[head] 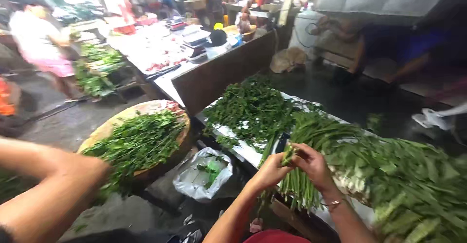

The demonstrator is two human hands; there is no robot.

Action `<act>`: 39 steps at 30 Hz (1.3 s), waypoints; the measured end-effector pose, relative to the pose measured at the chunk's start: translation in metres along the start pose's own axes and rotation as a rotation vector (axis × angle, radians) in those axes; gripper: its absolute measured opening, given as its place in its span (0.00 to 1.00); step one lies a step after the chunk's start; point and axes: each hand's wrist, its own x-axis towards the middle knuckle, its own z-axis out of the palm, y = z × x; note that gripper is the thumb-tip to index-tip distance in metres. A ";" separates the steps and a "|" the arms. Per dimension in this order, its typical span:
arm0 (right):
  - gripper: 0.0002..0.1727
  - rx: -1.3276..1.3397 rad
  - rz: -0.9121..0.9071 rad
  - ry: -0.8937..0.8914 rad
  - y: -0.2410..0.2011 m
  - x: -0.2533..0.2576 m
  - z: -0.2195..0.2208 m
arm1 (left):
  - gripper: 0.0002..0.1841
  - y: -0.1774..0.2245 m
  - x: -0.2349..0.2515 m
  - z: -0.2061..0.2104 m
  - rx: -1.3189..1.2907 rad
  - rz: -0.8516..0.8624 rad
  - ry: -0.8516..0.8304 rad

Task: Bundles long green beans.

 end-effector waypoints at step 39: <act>0.29 -0.288 -0.140 -0.149 -0.006 -0.008 -0.021 | 0.05 -0.014 0.010 0.007 -0.347 -0.051 -0.423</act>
